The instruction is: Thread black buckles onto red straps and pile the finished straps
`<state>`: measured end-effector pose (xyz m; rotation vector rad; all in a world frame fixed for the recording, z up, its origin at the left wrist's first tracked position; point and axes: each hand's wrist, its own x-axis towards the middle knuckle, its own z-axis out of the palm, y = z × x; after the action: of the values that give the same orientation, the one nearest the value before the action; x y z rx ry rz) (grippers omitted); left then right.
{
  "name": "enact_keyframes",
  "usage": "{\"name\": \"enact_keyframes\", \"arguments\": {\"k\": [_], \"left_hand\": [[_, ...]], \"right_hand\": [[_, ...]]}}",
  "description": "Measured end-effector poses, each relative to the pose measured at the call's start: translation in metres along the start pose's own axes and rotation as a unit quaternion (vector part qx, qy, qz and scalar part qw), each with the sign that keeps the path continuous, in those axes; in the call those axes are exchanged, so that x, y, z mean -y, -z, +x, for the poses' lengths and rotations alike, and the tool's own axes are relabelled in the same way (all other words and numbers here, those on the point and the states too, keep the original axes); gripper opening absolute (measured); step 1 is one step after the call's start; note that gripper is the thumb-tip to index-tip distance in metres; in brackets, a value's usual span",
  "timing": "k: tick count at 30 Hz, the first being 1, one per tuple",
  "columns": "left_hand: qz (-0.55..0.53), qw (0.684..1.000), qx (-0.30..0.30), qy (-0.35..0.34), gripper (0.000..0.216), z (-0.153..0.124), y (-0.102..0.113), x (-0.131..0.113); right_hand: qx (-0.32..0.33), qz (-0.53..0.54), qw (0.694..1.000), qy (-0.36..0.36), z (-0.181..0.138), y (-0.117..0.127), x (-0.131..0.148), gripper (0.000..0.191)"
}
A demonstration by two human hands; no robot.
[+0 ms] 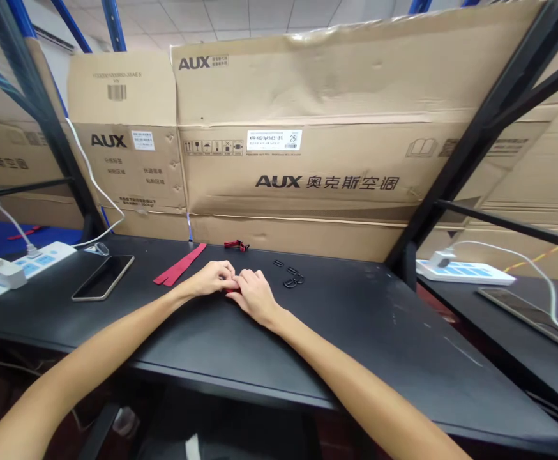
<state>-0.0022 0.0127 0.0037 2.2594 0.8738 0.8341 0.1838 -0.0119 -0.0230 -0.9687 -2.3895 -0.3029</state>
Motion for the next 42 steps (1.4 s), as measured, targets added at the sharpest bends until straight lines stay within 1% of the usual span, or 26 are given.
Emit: {"name": "enact_keyframes", "arguments": {"k": [2, 4, 6, 7, 9, 13, 16, 18, 21, 24, 28, 31, 35, 37, 39, 41, 42], "left_hand": [[-0.039, 0.999, -0.007, 0.008, 0.033, 0.0, -0.001, -0.001], [-0.079, 0.997, -0.008, 0.015, 0.033, 0.0, 0.001, -0.001], [-0.111, 0.994, -0.011, 0.014, 0.033, 0.0, 0.004, -0.002], [-0.124, 0.992, -0.015, 0.01, 0.033, -0.001, 0.005, -0.002], [-0.142, 0.99, -0.022, 0.001, 0.032, -0.001, 0.007, -0.004], [-0.159, 0.987, -0.037, -0.008, 0.034, -0.003, 0.003, -0.007], [-0.157, 0.987, -0.04, 0.003, 0.036, -0.004, -0.002, -0.005], [-0.127, 0.991, -0.037, -0.001, 0.04, -0.004, -0.005, -0.003], [-0.044, 0.998, -0.04, -0.03, 0.044, -0.004, -0.008, -0.001], [0.02, 0.997, -0.05, -0.056, 0.043, -0.003, -0.009, 0.001], [0.072, 0.993, -0.047, -0.084, 0.046, -0.004, -0.012, 0.002], [0.1, 0.989, -0.057, -0.097, 0.04, -0.003, -0.015, 0.001], [0.071, 0.992, -0.075, -0.074, 0.03, -0.002, -0.014, -0.001], [0.049, 0.993, -0.09, -0.055, 0.031, -0.002, -0.01, -0.003], [0.052, 0.992, -0.105, -0.041, 0.034, -0.002, -0.004, -0.004], [0.054, 0.994, -0.09, -0.024, 0.035, -0.003, 0.0, -0.006], [0.041, 0.997, -0.069, -0.01, 0.036, -0.003, 0.002, -0.007]], "right_hand": [[-0.024, 0.045, 0.999, -0.018, 0.001, 0.004, -0.001, 0.028], [-0.069, 0.108, 0.991, -0.048, 0.002, 0.01, -0.002, 0.032], [-0.103, 0.174, 0.976, -0.084, 0.002, 0.014, -0.003, 0.029], [-0.105, 0.204, 0.968, -0.099, 0.002, 0.016, -0.004, 0.026], [-0.077, 0.26, 0.955, -0.121, 0.001, 0.017, -0.005, 0.027], [0.01, 0.337, 0.93, -0.148, 0.002, 0.014, -0.01, 0.032], [0.035, 0.361, 0.92, -0.151, 0.002, 0.011, -0.013, 0.032], [0.04, 0.368, 0.916, -0.157, 0.002, 0.01, -0.015, 0.032], [0.057, 0.368, 0.913, -0.165, 0.001, 0.01, -0.016, 0.033], [0.073, 0.368, 0.913, -0.161, 0.001, 0.01, -0.017, 0.032], [0.076, 0.383, 0.906, -0.163, 0.0, 0.011, -0.019, 0.032], [0.066, 0.396, 0.9, -0.172, 0.001, 0.012, -0.021, 0.032], [0.043, 0.431, 0.877, -0.208, 0.003, 0.013, -0.025, 0.033], [0.032, 0.451, 0.864, -0.223, 0.004, 0.016, -0.028, 0.033], [0.031, 0.469, 0.854, -0.225, 0.004, 0.019, -0.03, 0.034], [0.043, 0.482, 0.847, -0.223, 0.004, 0.02, -0.03, 0.036], [0.047, 0.484, 0.845, -0.224, 0.003, 0.02, -0.03, 0.036]]}}
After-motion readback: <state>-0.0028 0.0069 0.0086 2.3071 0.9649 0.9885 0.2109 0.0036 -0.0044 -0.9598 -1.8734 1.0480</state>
